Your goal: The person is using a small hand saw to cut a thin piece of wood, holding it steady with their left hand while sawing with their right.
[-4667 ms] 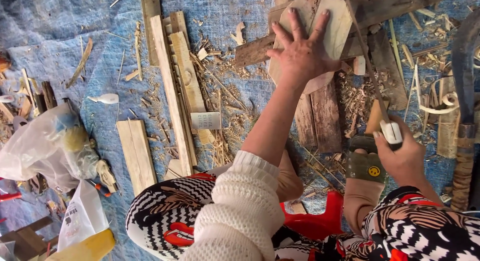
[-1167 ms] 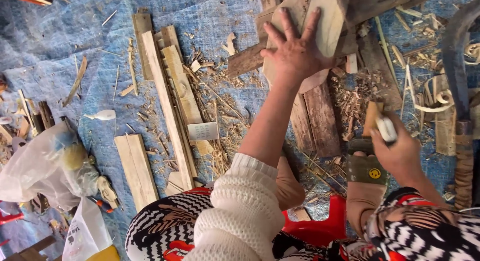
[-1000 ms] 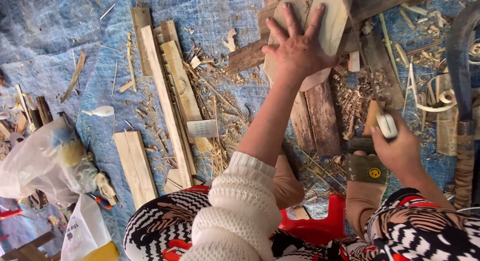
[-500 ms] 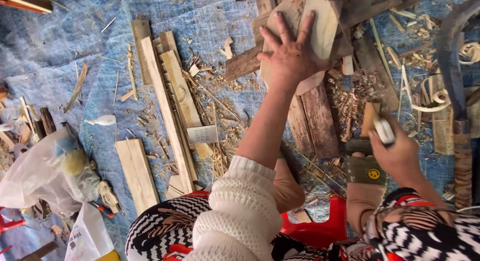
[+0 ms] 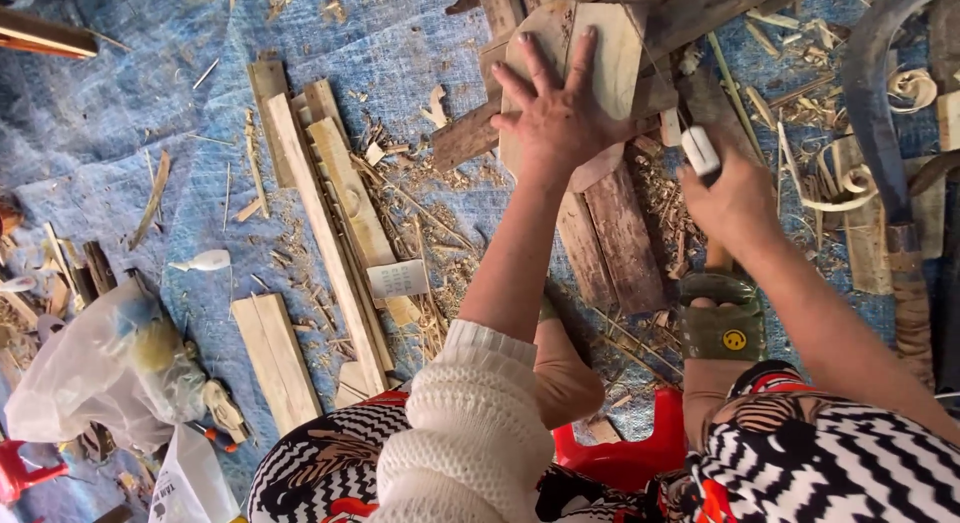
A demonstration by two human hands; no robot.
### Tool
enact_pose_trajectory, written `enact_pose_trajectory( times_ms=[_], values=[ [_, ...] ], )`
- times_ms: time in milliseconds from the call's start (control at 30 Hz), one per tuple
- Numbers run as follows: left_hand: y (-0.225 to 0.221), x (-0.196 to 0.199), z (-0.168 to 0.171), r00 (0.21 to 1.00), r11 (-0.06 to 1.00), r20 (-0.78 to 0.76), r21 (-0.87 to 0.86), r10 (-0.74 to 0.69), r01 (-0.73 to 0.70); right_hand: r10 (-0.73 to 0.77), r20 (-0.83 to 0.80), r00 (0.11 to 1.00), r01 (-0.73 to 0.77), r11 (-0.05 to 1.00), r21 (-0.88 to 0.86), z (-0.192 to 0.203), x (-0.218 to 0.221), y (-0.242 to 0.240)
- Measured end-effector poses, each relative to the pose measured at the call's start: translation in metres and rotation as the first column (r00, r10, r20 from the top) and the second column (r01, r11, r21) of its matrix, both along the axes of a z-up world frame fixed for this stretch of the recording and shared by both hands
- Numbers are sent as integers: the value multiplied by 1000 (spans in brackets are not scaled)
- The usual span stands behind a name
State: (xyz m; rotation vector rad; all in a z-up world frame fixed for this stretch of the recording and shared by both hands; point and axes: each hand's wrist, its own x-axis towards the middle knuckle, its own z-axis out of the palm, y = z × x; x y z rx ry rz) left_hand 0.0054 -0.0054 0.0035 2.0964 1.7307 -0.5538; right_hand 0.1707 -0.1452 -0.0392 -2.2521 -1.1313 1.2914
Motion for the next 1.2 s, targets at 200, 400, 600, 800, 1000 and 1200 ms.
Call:
enact_pose_trajectory(
  times_ms=[200, 400, 600, 800, 1000, 1200],
  values=[
    [0, -3, -11, 1000, 1000, 11, 12, -15, 15, 27, 51, 998, -34, 991, 127, -25, 27, -137],
    [2, -3, -11, 999, 1000, 37, 0, -30, 30, 115, 116, 987, -136, 971, 198, -21, 23, -96],
    [4, 5, -4, 998, 999, 30, -22, 48, -47, 111, 151, 982, -150, 949, 278, -26, 11, 11],
    [4, 3, -17, 999, 999, 3, 8, 51, -51, 113, 28, 993, -115, 988, 102, 16, 8, -54],
    [5, -3, -28, 1000, 998, 25, 56, -14, 12, 18, 148, 989, -27, 998, 56, -23, 29, -137],
    [4, 0, -12, 1000, 1000, 15, -12, -16, 16, 106, 148, 983, -112, 993, 29, 10, 10, 12]
  ],
)
